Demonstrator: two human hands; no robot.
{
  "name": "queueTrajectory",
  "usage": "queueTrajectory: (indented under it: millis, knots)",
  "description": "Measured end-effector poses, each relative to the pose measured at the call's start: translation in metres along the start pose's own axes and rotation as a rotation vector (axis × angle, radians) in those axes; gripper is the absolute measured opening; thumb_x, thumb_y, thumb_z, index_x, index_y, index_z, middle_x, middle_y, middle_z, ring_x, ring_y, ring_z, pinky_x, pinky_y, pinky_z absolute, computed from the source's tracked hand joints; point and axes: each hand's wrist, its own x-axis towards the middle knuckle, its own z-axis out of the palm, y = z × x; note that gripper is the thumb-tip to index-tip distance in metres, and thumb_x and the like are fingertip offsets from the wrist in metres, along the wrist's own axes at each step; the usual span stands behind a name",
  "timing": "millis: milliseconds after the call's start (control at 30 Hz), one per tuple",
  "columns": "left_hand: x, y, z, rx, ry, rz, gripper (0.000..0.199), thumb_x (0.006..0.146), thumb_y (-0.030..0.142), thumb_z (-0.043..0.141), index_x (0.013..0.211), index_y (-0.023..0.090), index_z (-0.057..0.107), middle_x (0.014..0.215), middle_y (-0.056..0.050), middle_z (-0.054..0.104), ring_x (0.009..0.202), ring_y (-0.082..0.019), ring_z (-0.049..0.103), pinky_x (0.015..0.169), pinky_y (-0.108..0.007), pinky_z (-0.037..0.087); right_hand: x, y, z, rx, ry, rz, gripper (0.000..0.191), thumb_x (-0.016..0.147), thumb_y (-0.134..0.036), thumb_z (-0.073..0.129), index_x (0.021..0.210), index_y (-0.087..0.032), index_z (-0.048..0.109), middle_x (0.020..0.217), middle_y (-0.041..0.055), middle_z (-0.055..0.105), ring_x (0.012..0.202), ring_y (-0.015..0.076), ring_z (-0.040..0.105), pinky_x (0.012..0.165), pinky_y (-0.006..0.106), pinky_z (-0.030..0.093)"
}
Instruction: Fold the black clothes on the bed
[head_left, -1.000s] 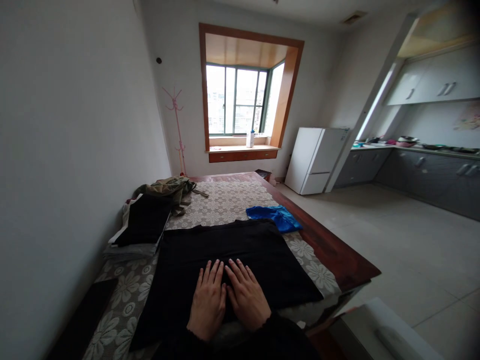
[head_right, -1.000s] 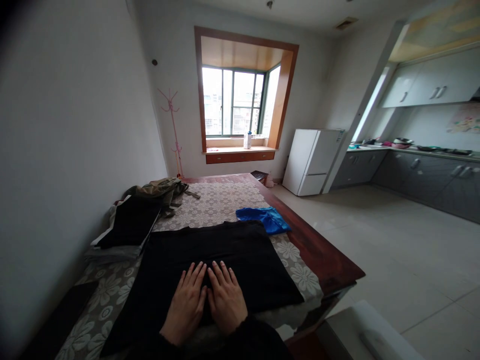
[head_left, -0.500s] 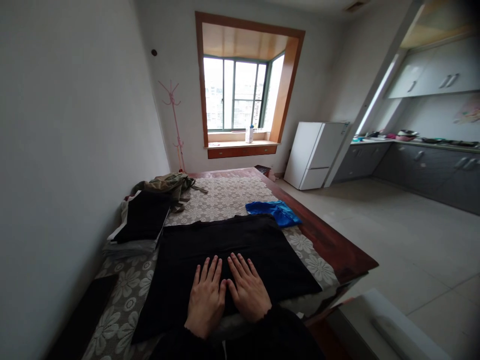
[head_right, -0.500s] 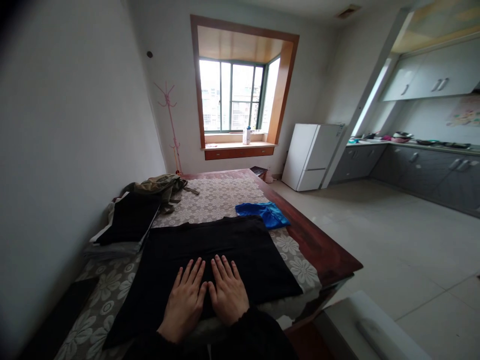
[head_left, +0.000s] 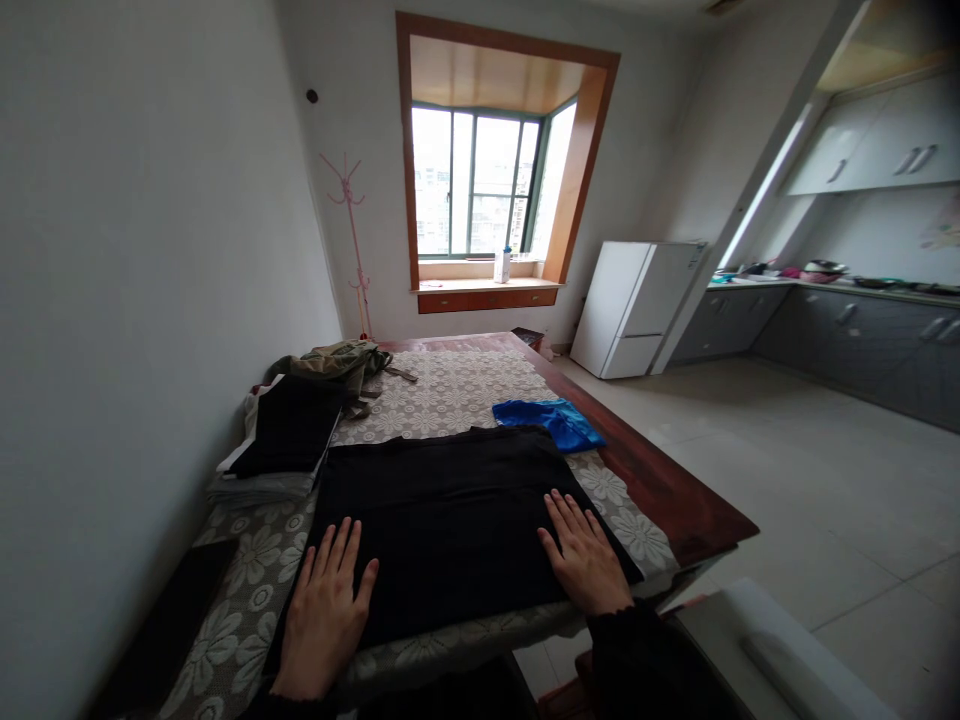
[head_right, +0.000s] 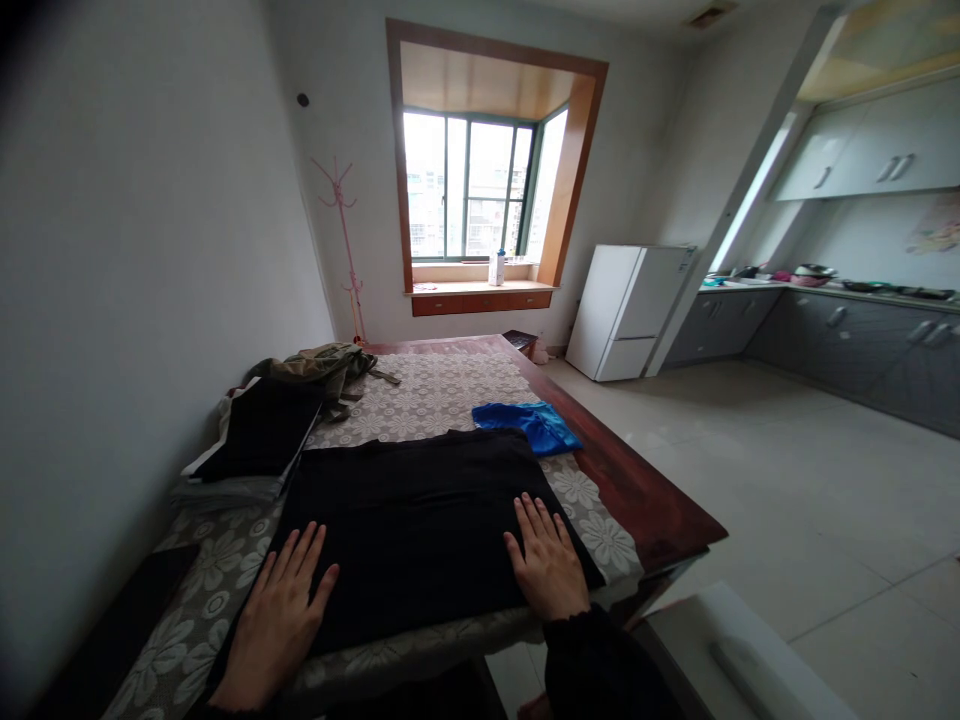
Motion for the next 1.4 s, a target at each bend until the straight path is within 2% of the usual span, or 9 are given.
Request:
queueTrajectory:
  millis: [100, 200, 300, 433, 533, 600, 800, 1167, 1400]
  knots:
    - [-0.004, -0.014, 0.001, 0.007, 0.009, -0.002, 0.065, 0.101, 0.047, 0.034, 0.156, 0.013, 0.042, 0.164, -0.011, 0.042, 0.153, -0.030, 0.038, 0.124, -0.054, 0.033, 0.000, 0.011, 0.000, -0.017, 0.008, 0.033, 0.063, 0.103, -0.044, 0.035, 0.157, -0.013, 0.041, 0.164, 0.0093, 0.042, 0.153, 0.0272, 0.035, 0.125, 0.049, 0.026]
    - [-0.003, -0.010, 0.004, 0.014, 0.019, 0.040, 0.058, 0.101, 0.039, 0.035, 0.151, 0.014, 0.050, 0.162, -0.013, 0.045, 0.153, -0.033, 0.037, 0.124, -0.059, 0.032, 0.001, 0.001, -0.004, -0.031, 0.013, 0.042, 0.061, 0.103, -0.039, 0.035, 0.156, -0.009, 0.042, 0.165, 0.0124, 0.040, 0.154, 0.0306, 0.033, 0.126, 0.054, 0.022]
    - [0.004, 0.020, 0.007, -0.031, 0.002, 0.086, 0.056, 0.102, 0.032, 0.032, 0.151, 0.013, 0.050, 0.162, -0.013, 0.045, 0.153, -0.033, 0.036, 0.122, -0.058, 0.036, 0.000, -0.038, -0.009, 0.013, -0.002, -0.026, 0.058, 0.103, -0.032, 0.034, 0.157, -0.011, 0.042, 0.166, 0.0109, 0.037, 0.155, 0.0299, 0.031, 0.127, 0.054, 0.020]
    - [0.017, 0.083, 0.005, -0.137, -0.057, 0.213, 0.056, 0.102, 0.028, 0.032, 0.156, 0.019, 0.042, 0.165, -0.006, 0.040, 0.154, -0.030, 0.036, 0.122, -0.053, 0.039, -0.001, -0.107, -0.010, 0.149, -0.096, -0.230, 0.056, 0.105, -0.034, 0.034, 0.160, -0.025, 0.036, 0.168, -0.0005, 0.032, 0.157, 0.0229, 0.029, 0.128, 0.046, 0.024]
    - [0.022, 0.113, 0.007, -0.164, -0.037, 0.253, 0.057, 0.100, 0.024, 0.036, 0.157, 0.024, 0.041, 0.165, -0.004, 0.042, 0.154, -0.030, 0.034, 0.124, -0.055, 0.035, -0.002, -0.136, -0.008, 0.189, -0.130, -0.283, 0.057, 0.105, -0.032, 0.032, 0.162, -0.026, 0.029, 0.169, -0.0013, 0.027, 0.158, 0.0224, 0.026, 0.129, 0.046, 0.022]
    - [0.021, 0.117, 0.010, -0.161, -0.013, 0.254, 0.058, 0.099, 0.022, 0.036, 0.157, 0.025, 0.041, 0.164, -0.002, 0.042, 0.155, -0.029, 0.033, 0.125, -0.055, 0.033, -0.002, -0.139, -0.006, 0.193, -0.135, -0.281, 0.059, 0.105, -0.030, 0.033, 0.163, -0.024, 0.026, 0.170, -0.0004, 0.024, 0.158, 0.0233, 0.024, 0.130, 0.047, 0.020]
    - [0.018, 0.111, 0.015, -0.131, 0.041, 0.259, 0.058, 0.099, 0.024, 0.038, 0.157, 0.027, 0.041, 0.165, -0.001, 0.042, 0.156, -0.028, 0.032, 0.126, -0.054, 0.032, -0.001, -0.133, -0.006, 0.211, -0.157, -0.271, 0.058, 0.106, -0.031, 0.031, 0.162, -0.023, 0.025, 0.169, 0.0001, 0.025, 0.159, 0.0238, 0.022, 0.130, 0.048, 0.018]
    - [0.026, 0.113, 0.018, -0.125, 0.034, 0.241, 0.055, 0.101, 0.026, 0.037, 0.155, 0.025, 0.044, 0.162, 0.000, 0.046, 0.153, -0.027, 0.037, 0.125, -0.052, 0.034, 0.004, -0.139, -0.004, 0.175, -0.078, -0.257, 0.055, 0.105, -0.031, 0.035, 0.160, -0.022, 0.036, 0.167, 0.0021, 0.036, 0.155, 0.0248, 0.032, 0.129, 0.046, 0.022]
    - [0.025, 0.115, 0.015, -0.113, 0.013, 0.238, 0.056, 0.101, 0.029, 0.033, 0.156, 0.021, 0.041, 0.165, -0.002, 0.040, 0.154, -0.027, 0.035, 0.126, -0.053, 0.032, 0.003, -0.138, -0.002, 0.187, -0.089, -0.276, 0.056, 0.107, -0.032, 0.030, 0.162, -0.020, 0.030, 0.167, 0.0031, 0.033, 0.157, 0.0234, 0.027, 0.129, 0.046, 0.021]
